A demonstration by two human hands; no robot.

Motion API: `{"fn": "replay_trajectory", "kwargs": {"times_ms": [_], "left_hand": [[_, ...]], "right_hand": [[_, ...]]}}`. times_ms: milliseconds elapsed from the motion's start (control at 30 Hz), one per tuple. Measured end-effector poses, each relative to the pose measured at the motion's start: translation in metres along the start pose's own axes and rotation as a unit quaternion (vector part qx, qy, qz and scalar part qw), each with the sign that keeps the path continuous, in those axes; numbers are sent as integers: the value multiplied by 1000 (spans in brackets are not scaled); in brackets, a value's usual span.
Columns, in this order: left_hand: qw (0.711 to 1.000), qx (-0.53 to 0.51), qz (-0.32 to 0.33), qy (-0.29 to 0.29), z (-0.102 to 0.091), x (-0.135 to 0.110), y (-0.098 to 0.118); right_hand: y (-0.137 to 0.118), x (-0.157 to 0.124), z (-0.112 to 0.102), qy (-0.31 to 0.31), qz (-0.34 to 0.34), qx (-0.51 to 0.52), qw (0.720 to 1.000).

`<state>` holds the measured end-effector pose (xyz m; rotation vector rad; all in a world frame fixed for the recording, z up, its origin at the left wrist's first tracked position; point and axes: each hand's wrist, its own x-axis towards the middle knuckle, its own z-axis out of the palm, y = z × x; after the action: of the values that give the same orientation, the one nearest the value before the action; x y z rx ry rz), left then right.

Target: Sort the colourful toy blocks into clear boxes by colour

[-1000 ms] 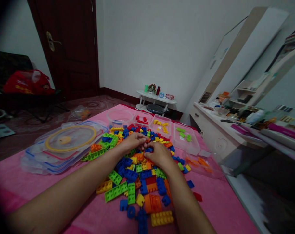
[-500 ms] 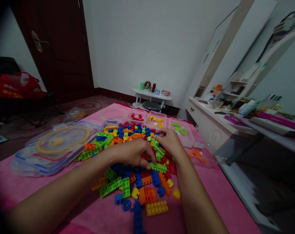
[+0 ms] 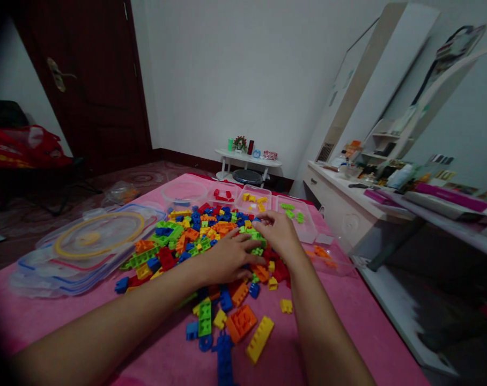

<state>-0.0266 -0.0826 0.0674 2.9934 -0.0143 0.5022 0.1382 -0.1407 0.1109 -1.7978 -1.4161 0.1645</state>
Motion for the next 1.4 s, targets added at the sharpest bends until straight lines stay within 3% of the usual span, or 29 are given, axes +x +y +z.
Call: {"fn": "replay_trajectory", "kwargs": {"times_ms": [200, 333, 433, 600, 767, 833, 867, 1000, 1100, 1233, 1400], "left_hand": [[991, -96, -94, -12, -8, -7, -40], [984, -135, -113, 21, -13, -10, -51], [983, -88, -152, 53, -19, -11, -53], [976, -58, -203, 56, -28, -15, -56], [953, -165, -229, 114, -32, -15, -63], [906, -280, -283, 142, -36, -12, -64], [868, -355, -311, 154, -38, -10, -63], [672, -623, -372, 149, -42, -5, -55], [560, -729, -380, 98, -38, -4, -50], [478, -803, -355, 30, -30, -3, -49], [422, -846, -325, 31, -29, -3, -47]], "right_hand": [[-12, -5, 6, 12, 58, 112, 992], [-19, -9, 9, -14, 132, 257, 957], [-20, -9, 12, -25, 167, 333, 928], [-18, -8, 16, -34, 185, 367, 911], [-16, -9, 21, -46, 172, 358, 917], [-17, -10, 22, -51, 164, 359, 917], [-18, -10, 22, -52, 159, 361, 918], [-25, -13, 24, -40, 121, 360, 924], [-31, -15, 26, -26, 73, 327, 942], [-38, -16, 32, -30, -6, 228, 973], [-41, -18, 42, -16, -67, 128, 989]]}}
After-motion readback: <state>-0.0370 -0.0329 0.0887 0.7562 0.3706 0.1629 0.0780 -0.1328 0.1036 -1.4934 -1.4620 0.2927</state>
